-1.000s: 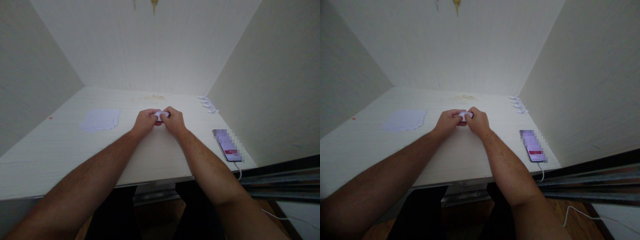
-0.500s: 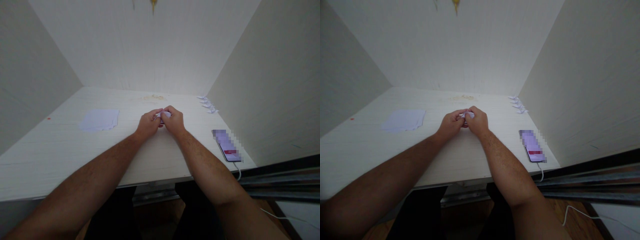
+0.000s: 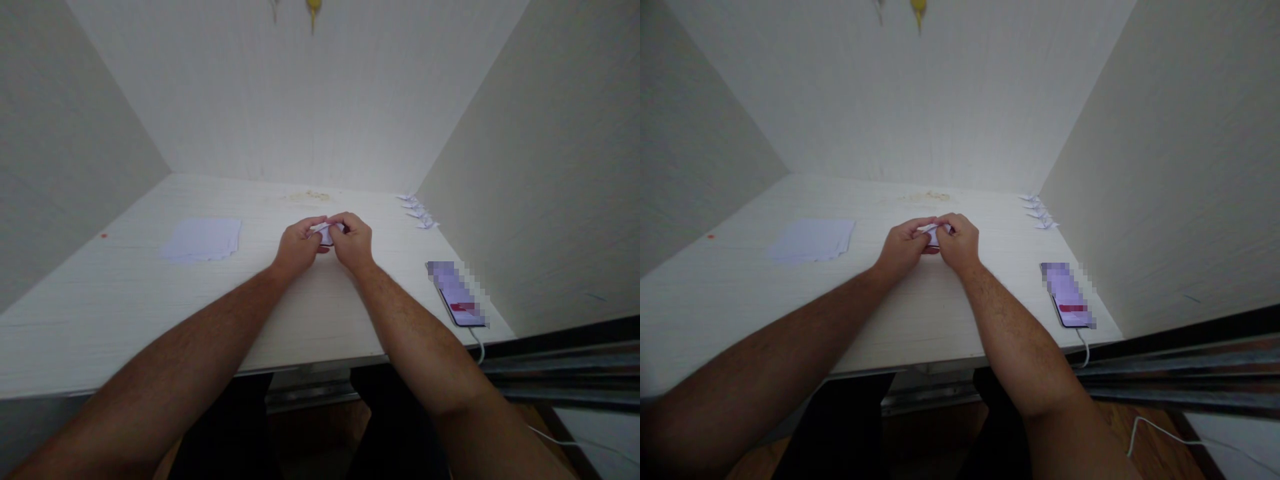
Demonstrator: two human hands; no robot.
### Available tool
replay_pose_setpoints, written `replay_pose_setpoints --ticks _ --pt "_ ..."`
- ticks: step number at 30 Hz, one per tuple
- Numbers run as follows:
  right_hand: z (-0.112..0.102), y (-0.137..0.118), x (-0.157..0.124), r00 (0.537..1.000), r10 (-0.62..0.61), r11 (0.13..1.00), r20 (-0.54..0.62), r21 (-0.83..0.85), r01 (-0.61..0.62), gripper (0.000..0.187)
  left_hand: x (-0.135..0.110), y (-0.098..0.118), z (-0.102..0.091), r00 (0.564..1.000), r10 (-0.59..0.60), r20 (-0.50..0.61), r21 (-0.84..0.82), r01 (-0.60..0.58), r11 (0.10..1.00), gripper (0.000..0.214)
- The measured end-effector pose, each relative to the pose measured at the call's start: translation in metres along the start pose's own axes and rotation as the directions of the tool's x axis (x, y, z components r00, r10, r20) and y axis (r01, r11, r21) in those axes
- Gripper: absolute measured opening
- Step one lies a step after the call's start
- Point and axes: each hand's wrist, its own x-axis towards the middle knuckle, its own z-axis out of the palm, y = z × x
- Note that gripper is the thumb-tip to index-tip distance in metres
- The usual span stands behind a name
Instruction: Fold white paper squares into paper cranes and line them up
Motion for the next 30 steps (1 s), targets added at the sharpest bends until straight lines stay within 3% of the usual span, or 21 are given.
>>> replay_pose_setpoints --ticks 8,13,18,24,30 --pt "-0.001 0.0 0.0 0.998 0.028 0.999 -0.056 0.04 -0.026 0.018 0.0 0.005 0.002 0.998 -0.054 -0.039 -0.084 0.051 0.995 0.05" --pt "-0.001 -0.004 0.0 0.991 0.129 0.99 -0.014 0.057 -0.128 0.018 0.0 0.002 -0.001 0.997 0.02 -0.069 -0.026 -0.022 0.999 0.045" --pt "-0.003 -0.006 -0.002 0.983 0.163 0.987 0.089 -0.003 -0.163 0.02 -0.002 -0.002 -0.001 0.987 0.144 -0.074 0.108 -0.136 0.985 0.037" --pt "-0.003 -0.006 -0.002 0.982 0.176 0.981 0.074 -0.092 -0.169 0.016 -0.006 0.0 -0.002 0.961 0.254 -0.112 0.348 -0.202 0.915 0.034" --pt "-0.004 -0.01 -0.003 0.985 0.163 0.973 0.059 -0.177 -0.15 0.009 -0.008 0.004 -0.004 0.951 0.303 -0.069 0.446 -0.242 0.862 0.034"
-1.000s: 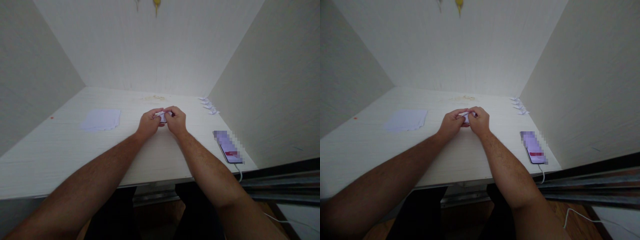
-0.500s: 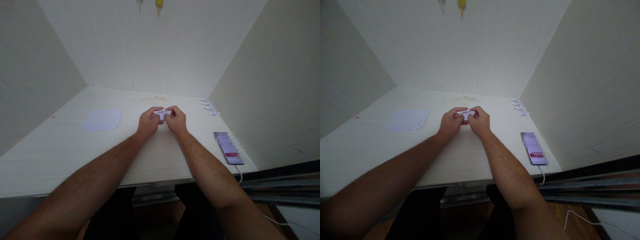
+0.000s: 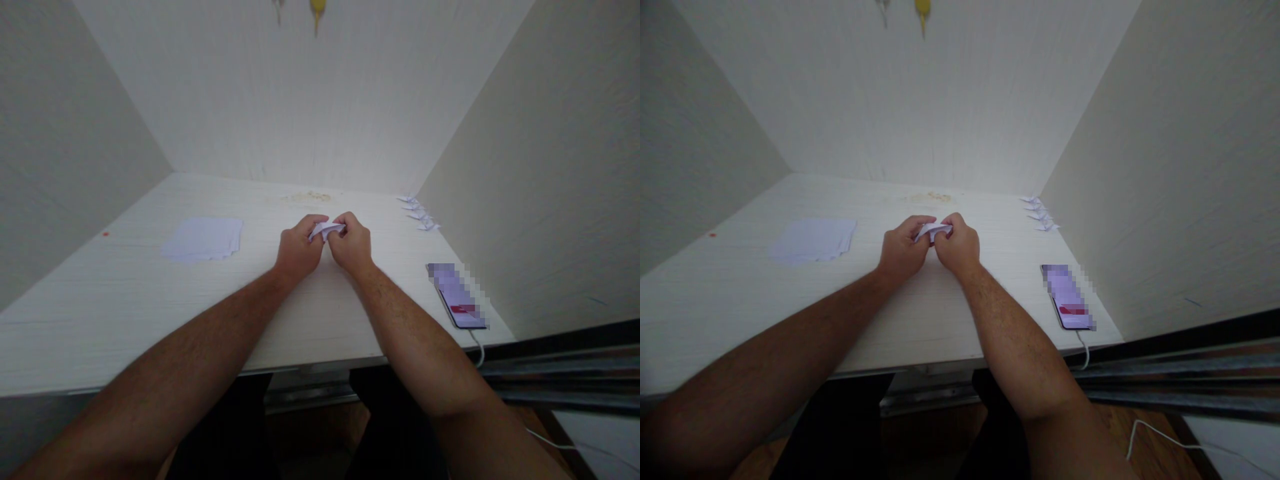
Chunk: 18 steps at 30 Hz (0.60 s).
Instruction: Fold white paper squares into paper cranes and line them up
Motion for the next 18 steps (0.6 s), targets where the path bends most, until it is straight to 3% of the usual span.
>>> replay_pose_setpoints --ticks 6,12,16,18 --pt "-0.004 -0.001 0.0 0.999 -0.032 0.998 -0.019 -0.053 0.031 0.009 0.001 -0.001 -0.001 0.996 0.074 0.041 0.1 -0.078 0.992 0.036" --pt "-0.006 0.003 0.0 0.998 -0.055 0.998 0.006 0.008 0.055 0.019 0.001 -0.004 -0.001 0.996 0.061 0.057 0.043 -0.064 0.997 0.037" --pt "-0.004 0.01 0.006 0.999 0.041 0.972 -0.036 0.235 -0.031 0.019 0.005 -0.005 0.004 0.991 -0.125 0.056 -0.163 0.132 0.978 0.041" --pt "-0.002 0.011 0.011 0.995 0.099 0.923 -0.022 0.375 -0.083 0.017 0.009 -0.004 0.005 0.956 -0.282 0.081 -0.341 0.293 0.893 0.046"
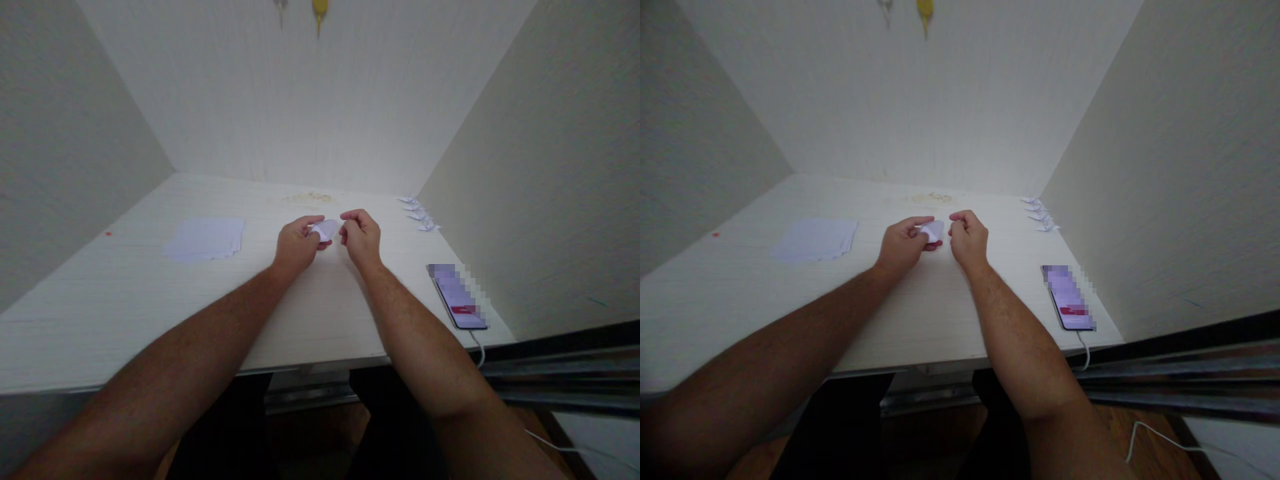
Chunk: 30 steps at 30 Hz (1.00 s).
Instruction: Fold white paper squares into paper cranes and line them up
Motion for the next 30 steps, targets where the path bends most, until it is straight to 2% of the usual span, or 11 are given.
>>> replay_pose_setpoints --ticks 3,7,13,19,25,30 --pt "0.0029 -0.0001 0.0032 0.997 -0.009 0.989 0.078 0.15 -0.003 0.023 0.003 0.0049 -0.0004 0.989 -0.146 -0.013 -0.222 0.14 0.965 0.049" --pt "0.0079 0.0007 -0.0006 0.973 -0.054 0.983 0.223 0.185 0.012 0.033 0.0033 0.0082 -0.0032 0.985 -0.173 -0.01 -0.336 0.16 0.928 0.045" --pt "0.0104 0.0023 -0.0037 0.98 -0.003 0.995 0.197 0.101 -0.017 0.022 0.0032 0.0042 -0.004 0.988 -0.148 0.051 -0.337 0.156 0.929 0.047" --pt "0.0105 -0.0028 -0.0017 0.977 0.033 0.994 0.209 0.091 -0.053 0.024 0.003 0.0033 -0.0058 0.99 -0.094 0.102 -0.364 0.126 0.923 0.052" --pt "0.0074 -0.0023 0.0003 0.961 0.107 0.97 0.254 0.186 -0.157 0.028 0.0037 0.0018 -0.0056 0.992 -0.092 0.082 -0.37 0.116 0.922 0.05" --pt "0.0055 -0.0021 0.0007 0.963 0.076 0.961 0.257 0.239 -0.139 0.024 0.0045 0.0038 -0.0072 0.985 -0.117 0.13 -0.398 0.159 0.904 0.05"
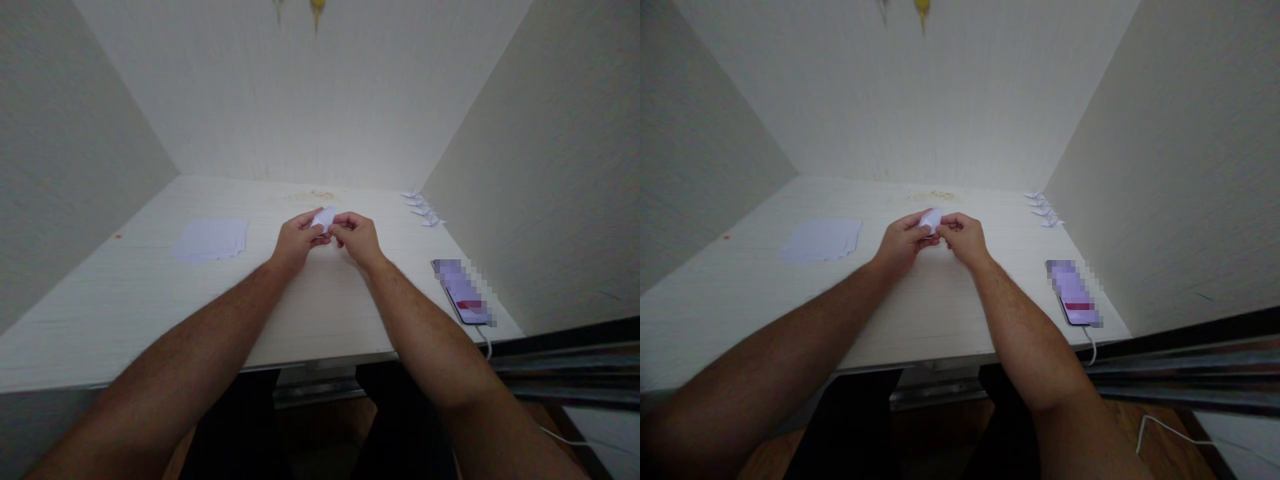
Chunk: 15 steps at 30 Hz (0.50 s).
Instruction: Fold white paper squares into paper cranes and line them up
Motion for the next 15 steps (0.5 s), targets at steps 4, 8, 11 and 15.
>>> replay_pose_setpoints --ticks 4,8,11,15 --pt "-0.0001 0.0001 0.0007 1.0 0.0 0.999 0.018 0.049 -0.001 0.024 -0.0007 0.0021 0.0001 1.0 -0.019 -0.001 -0.019 0.019 1.0 0.041" --pt "-0.001 -0.0018 -0.0005 0.999 0.01 0.999 0.051 0.047 -0.013 0.024 -0.0007 0.0007 0.0001 0.999 -0.006 -0.043 0.04 0.007 0.999 0.026" --pt "-0.0022 -0.003 -0.0022 0.997 0.01 1.0 0.078 0.026 -0.012 0.025 -0.0001 -0.0012 -0.001 0.998 0.011 -0.064 0.089 -0.005 0.996 0.02" --pt "-0.0035 -0.0033 -0.0031 0.995 -0.001 1.0 0.099 0.027 -0.002 0.026 0.0006 -0.0021 -0.0025 0.998 0.022 -0.058 0.11 -0.015 0.994 0.023"
